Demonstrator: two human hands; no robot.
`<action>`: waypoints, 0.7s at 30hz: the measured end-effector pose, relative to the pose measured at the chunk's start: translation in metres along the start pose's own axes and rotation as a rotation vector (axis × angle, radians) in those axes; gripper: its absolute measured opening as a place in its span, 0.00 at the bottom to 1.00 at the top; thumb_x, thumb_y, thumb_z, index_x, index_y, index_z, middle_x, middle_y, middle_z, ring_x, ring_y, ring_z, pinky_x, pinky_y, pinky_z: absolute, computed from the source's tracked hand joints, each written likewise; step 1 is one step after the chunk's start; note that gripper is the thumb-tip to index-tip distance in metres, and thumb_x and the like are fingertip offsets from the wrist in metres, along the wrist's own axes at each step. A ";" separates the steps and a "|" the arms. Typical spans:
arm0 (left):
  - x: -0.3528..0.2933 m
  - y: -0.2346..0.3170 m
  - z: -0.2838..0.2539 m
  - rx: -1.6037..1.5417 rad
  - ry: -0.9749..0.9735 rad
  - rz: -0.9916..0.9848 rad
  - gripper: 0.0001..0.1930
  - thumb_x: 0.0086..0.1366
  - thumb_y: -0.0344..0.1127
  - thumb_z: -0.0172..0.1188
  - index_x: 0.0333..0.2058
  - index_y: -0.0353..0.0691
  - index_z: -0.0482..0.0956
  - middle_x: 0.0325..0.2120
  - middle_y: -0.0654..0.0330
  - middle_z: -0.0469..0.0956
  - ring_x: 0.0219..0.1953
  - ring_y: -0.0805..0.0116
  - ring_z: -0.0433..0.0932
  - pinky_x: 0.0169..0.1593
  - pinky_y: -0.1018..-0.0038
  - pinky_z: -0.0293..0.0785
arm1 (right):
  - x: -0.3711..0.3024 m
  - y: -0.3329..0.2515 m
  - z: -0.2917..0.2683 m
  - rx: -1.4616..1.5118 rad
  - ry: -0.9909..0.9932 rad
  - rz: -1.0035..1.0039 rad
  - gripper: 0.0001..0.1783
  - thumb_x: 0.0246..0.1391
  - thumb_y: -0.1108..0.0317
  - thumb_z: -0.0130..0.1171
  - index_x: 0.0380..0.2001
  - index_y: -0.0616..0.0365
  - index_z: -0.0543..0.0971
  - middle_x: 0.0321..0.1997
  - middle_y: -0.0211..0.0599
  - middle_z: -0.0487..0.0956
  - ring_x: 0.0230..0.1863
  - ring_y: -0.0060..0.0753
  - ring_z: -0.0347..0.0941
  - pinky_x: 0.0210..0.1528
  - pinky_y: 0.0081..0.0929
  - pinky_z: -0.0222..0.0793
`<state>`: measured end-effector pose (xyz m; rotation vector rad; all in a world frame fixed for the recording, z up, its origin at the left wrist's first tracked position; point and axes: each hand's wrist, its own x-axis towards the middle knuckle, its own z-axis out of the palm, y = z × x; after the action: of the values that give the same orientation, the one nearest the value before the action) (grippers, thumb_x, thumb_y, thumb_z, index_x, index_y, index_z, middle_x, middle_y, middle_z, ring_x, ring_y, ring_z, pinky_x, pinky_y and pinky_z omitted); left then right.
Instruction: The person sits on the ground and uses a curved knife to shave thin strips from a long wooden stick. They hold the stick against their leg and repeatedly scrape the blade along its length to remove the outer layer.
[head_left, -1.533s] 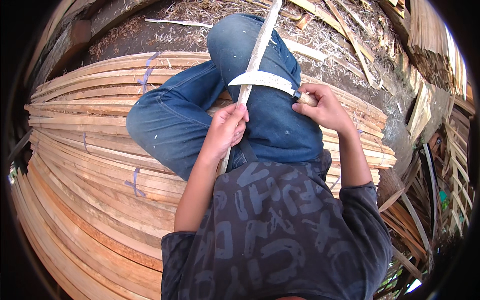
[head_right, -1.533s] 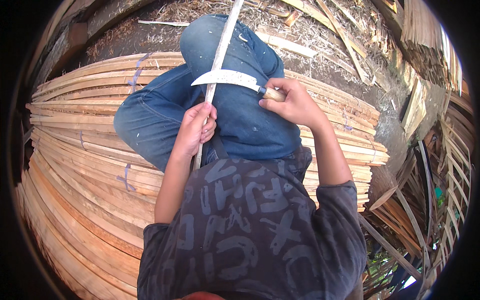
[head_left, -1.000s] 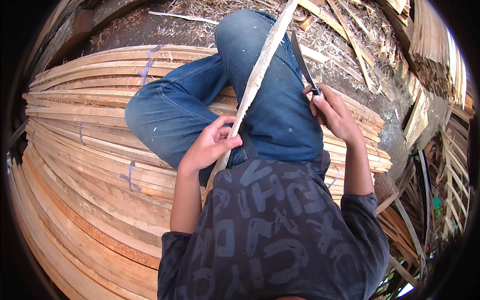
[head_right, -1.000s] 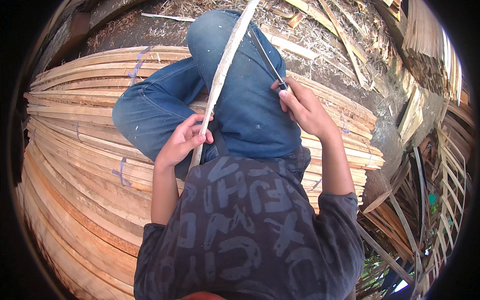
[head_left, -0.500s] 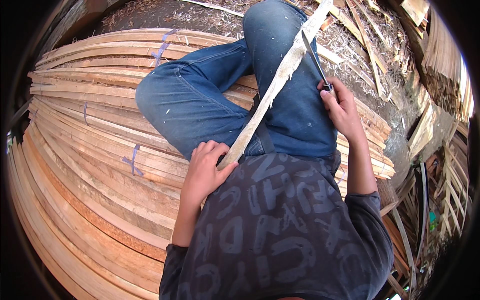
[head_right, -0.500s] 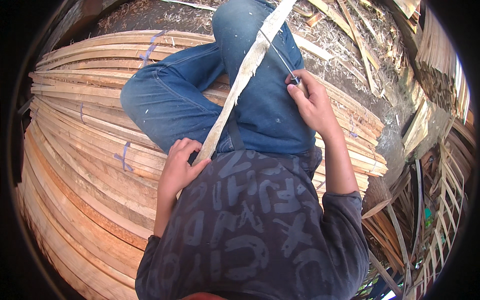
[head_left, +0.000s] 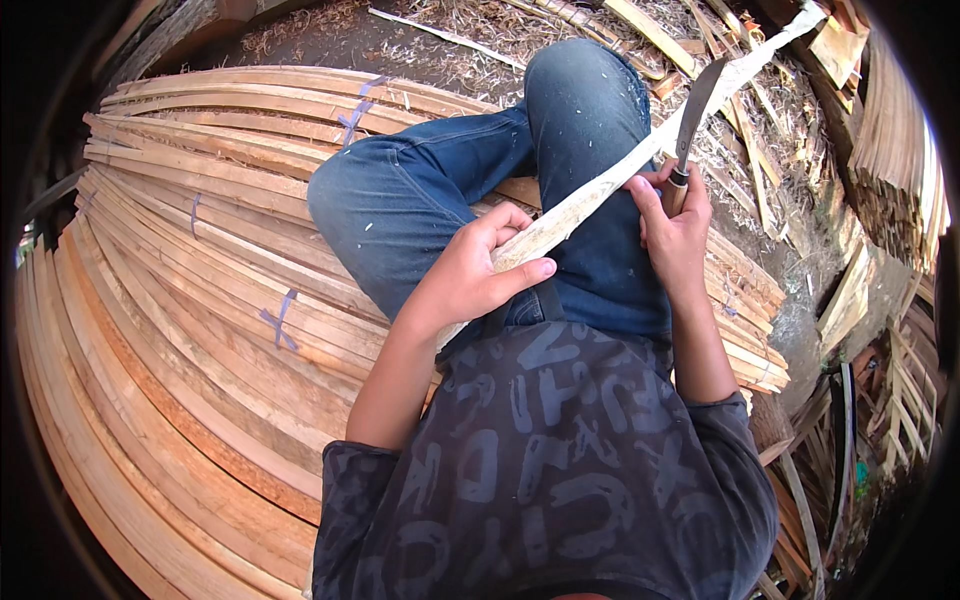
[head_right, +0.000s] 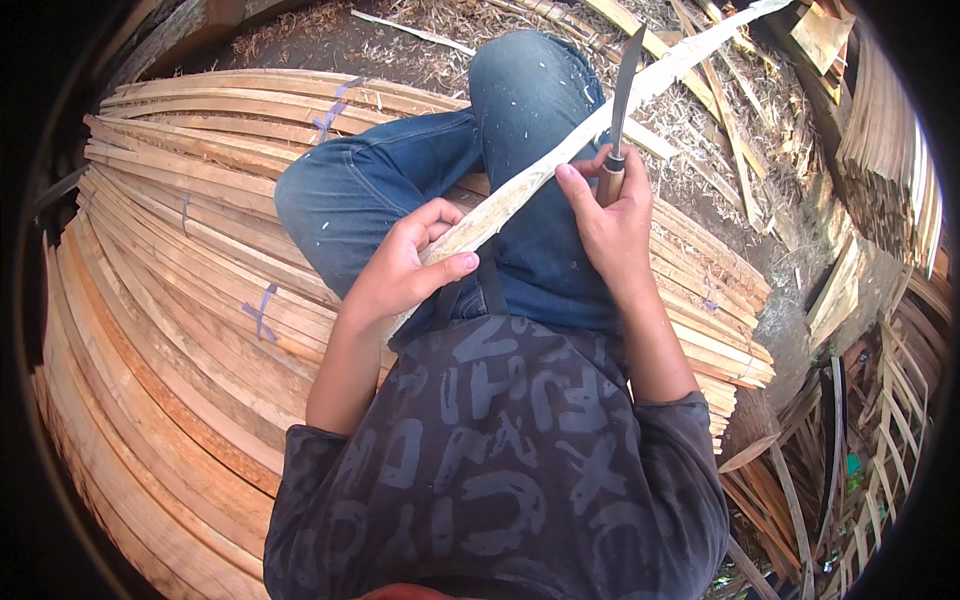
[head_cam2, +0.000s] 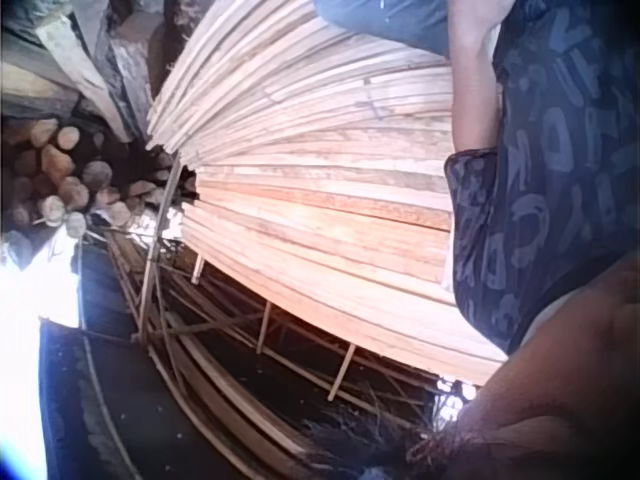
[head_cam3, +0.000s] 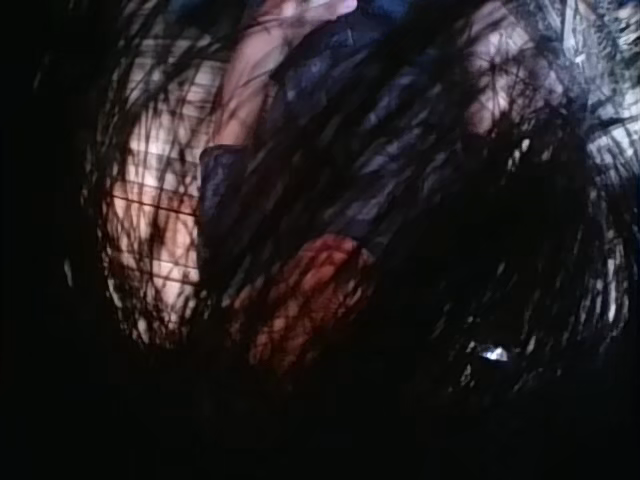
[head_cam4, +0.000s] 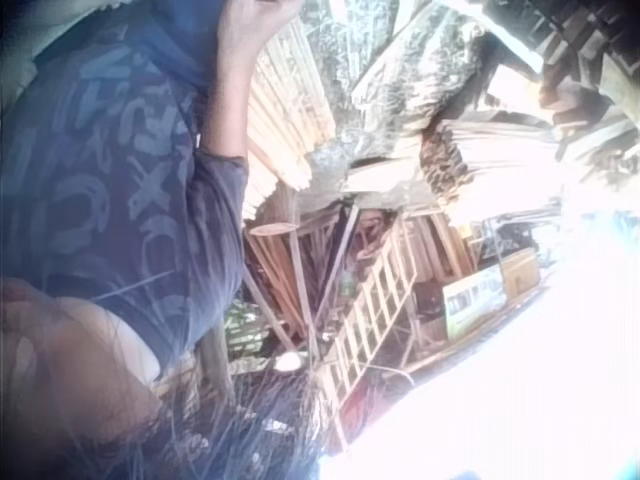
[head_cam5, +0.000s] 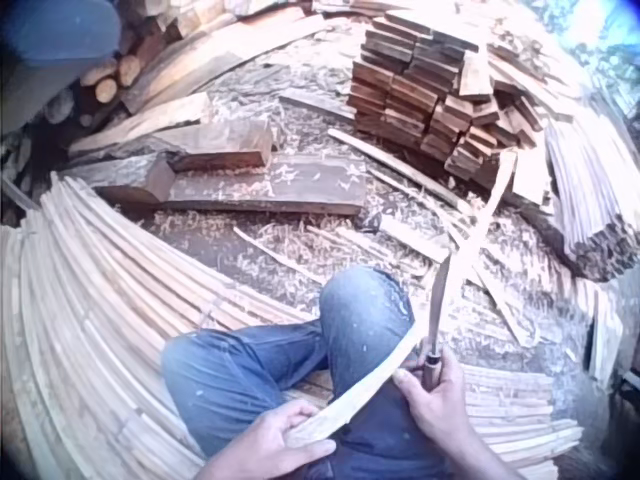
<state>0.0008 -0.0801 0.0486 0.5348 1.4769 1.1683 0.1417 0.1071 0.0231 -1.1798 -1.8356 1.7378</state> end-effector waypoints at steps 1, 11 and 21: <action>0.005 0.000 0.004 -0.037 -0.016 -0.009 0.16 0.60 0.34 0.63 0.41 0.33 0.69 0.29 0.63 0.76 0.32 0.82 0.70 0.38 0.83 0.66 | 0.003 -0.004 0.006 -0.041 0.018 -0.003 0.14 0.52 0.73 0.63 0.34 0.58 0.66 0.28 0.30 0.75 0.28 0.13 0.68 0.29 0.14 0.64; -0.019 -0.010 0.000 0.385 0.040 -0.041 0.31 0.58 0.42 0.65 0.55 0.33 0.63 0.41 0.51 0.76 0.44 0.64 0.76 0.47 0.71 0.71 | 0.018 0.004 0.027 0.312 0.089 -0.108 0.17 0.51 0.77 0.63 0.33 0.55 0.62 0.36 0.46 0.81 0.17 0.09 0.65 0.15 0.10 0.59; -0.078 -0.009 -0.016 0.777 0.263 -0.186 0.31 0.51 0.45 0.69 0.48 0.36 0.68 0.39 0.47 0.74 0.43 0.46 0.75 0.44 0.60 0.71 | 0.031 -0.003 0.032 0.256 0.132 -0.152 0.18 0.51 0.76 0.63 0.33 0.55 0.62 0.38 0.47 0.81 0.20 0.10 0.68 0.16 0.10 0.61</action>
<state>0.0100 -0.1549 0.0759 0.7573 2.1621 0.4949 0.0983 0.1100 0.0110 -1.0014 -1.5311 1.7055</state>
